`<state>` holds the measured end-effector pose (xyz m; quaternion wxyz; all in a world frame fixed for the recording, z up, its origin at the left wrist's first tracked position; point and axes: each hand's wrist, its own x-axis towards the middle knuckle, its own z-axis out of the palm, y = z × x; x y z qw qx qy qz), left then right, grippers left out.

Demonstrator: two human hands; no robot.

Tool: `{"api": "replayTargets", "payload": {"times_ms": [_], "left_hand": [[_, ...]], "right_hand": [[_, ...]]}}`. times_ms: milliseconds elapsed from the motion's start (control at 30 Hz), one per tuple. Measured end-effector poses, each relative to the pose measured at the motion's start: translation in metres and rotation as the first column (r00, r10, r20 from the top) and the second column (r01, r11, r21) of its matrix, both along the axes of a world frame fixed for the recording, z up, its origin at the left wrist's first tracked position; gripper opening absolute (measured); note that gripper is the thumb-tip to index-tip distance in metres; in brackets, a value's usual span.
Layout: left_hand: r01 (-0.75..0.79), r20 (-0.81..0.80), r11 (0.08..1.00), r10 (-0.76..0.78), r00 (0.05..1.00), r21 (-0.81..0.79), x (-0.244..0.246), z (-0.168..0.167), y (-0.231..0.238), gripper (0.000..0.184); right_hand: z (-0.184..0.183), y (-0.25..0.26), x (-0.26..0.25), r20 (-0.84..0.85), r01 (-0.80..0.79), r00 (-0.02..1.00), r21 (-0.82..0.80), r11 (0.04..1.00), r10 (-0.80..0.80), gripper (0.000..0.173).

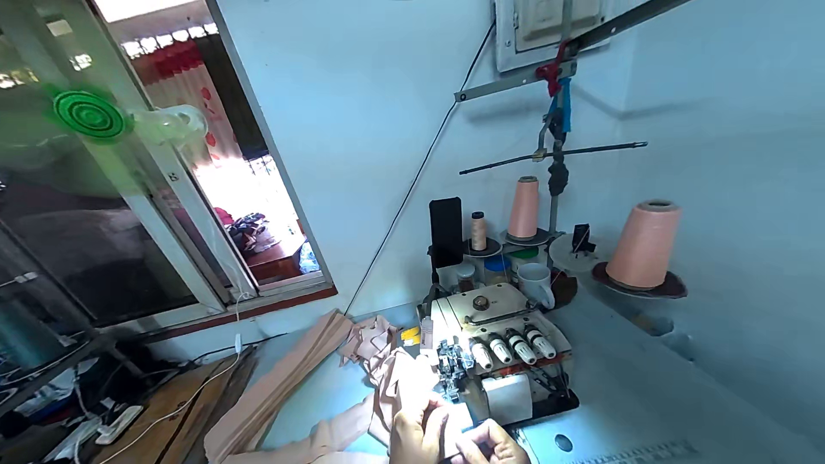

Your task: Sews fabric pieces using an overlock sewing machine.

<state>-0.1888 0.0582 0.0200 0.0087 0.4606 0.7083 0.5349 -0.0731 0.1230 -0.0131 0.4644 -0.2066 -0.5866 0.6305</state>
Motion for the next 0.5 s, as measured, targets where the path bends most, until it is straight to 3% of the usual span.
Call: {"api": "replayTargets", "payload": {"times_ms": [100, 167, 267, 367, 500], "left_hand": [[-0.057, -0.064, 0.998, 0.056, 0.996, -0.007, 0.002, -0.005, 0.008, 0.011], [-0.111, -0.193, 0.991, 0.095, 0.976, -0.070, 0.010, -0.003, 0.010, 0.013], [-0.236, -0.409, 0.911, 0.083, 0.909, -0.339, 0.048, 0.026, 0.004, 0.024], [-0.376, -0.631, 0.909, 0.187, 0.753, -0.180, 0.057, -0.010, 0.003, 0.027], [-0.408, -0.624, 0.897, 0.223, 0.749, -0.169, 0.064, -0.015, 0.006, 0.033]], "right_hand": [[-0.002, 0.001, -0.002, -0.001, 0.021, 1.000, -0.035, 0.999, -0.021, 0.012], [-0.001, 0.001, -0.003, 0.024, 0.042, 0.999, -0.045, 0.998, -0.041, 0.014], [-0.003, 0.004, -0.003, 0.042, 0.099, 0.994, 0.021, 0.995, -0.100, 0.014], [-0.005, 0.007, -0.004, 0.058, 0.149, 0.986, 0.078, 0.986, -0.154, 0.013], [-0.004, 0.011, -0.007, 0.061, 0.180, 0.980, 0.100, 0.978, -0.187, 0.013]]}}
